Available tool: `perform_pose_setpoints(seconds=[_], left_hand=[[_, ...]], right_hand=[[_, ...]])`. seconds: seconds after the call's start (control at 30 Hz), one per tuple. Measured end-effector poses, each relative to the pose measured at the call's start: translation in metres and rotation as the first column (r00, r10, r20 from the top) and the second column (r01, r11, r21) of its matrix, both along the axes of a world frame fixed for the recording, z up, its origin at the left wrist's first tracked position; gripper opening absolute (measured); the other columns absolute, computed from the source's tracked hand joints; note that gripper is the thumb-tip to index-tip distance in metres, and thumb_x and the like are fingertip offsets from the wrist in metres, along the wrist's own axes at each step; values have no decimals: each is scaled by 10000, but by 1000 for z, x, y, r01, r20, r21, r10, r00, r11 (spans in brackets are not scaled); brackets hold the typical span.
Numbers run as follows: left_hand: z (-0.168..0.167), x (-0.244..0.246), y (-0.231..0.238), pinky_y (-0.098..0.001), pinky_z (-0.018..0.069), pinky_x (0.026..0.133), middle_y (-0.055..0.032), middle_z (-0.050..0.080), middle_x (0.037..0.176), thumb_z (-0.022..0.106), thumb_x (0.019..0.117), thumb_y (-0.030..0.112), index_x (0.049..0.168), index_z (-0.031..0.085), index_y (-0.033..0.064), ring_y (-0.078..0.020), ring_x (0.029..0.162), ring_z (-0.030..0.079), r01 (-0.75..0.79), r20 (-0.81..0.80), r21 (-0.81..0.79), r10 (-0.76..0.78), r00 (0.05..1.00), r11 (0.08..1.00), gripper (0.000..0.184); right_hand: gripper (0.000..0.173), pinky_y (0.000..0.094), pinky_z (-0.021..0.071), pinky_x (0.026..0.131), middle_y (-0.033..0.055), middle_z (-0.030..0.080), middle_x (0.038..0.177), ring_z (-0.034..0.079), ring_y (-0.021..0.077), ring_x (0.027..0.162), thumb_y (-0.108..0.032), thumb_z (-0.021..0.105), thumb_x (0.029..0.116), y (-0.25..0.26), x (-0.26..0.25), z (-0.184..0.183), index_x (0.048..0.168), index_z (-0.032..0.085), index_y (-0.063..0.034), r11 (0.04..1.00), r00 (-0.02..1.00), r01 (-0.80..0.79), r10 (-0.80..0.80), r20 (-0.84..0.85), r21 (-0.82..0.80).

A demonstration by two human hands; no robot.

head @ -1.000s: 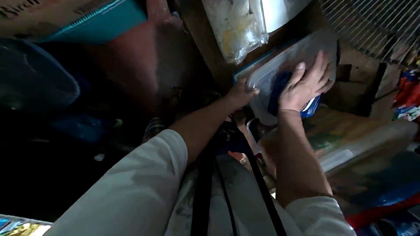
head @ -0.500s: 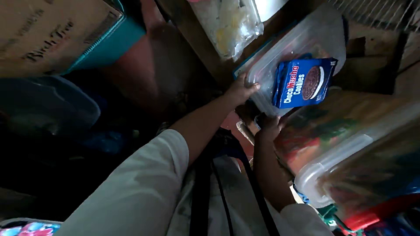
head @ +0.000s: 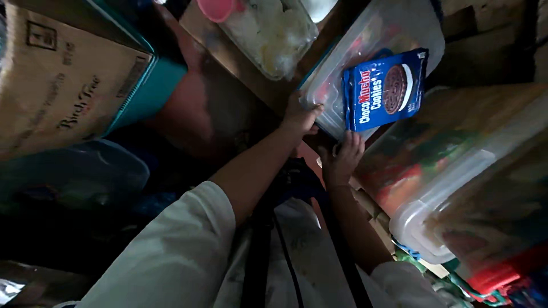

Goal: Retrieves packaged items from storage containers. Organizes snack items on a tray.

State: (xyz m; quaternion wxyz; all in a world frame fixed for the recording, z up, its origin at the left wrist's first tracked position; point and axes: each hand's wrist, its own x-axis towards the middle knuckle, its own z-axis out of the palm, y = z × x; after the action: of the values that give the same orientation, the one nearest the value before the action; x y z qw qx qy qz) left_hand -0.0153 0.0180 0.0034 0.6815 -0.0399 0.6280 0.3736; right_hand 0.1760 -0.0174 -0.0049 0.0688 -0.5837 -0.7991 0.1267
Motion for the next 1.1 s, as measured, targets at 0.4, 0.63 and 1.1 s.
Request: perform_pose_setpoints(seconds=[0.4,0.63,1.1], left_hand=[[10,5,12,-437,616,661,-206,586,1283,611,1017,168,1550,309,221,-298,844,699,12,-65,3,-11,998,1000,615],[8,6,2,-491,619,771,-231,560,1376,672,1003,286,1569,293,176,-340,995,701,91,-255,48,-76,964,995,690],[45,72,62,-529,578,937,-221,619,1298,793,897,178,1421,484,6,-326,1156,649,175,-346,223,-91,934,959,633]], right_hand=[[359,573,486,754,220,650,914,625,445,875,-416,750,898,37,5,1,930,712,-61,980,984,-121,97,151,158],[457,588,532,830,254,666,1070,645,455,1004,-469,654,973,33,-2,14,1042,706,-21,997,997,-31,26,74,69],[354,478,460,1126,127,631,1392,588,280,1309,-245,553,1051,-92,65,128,1371,638,-120,583,980,-188,57,-192,-791]])
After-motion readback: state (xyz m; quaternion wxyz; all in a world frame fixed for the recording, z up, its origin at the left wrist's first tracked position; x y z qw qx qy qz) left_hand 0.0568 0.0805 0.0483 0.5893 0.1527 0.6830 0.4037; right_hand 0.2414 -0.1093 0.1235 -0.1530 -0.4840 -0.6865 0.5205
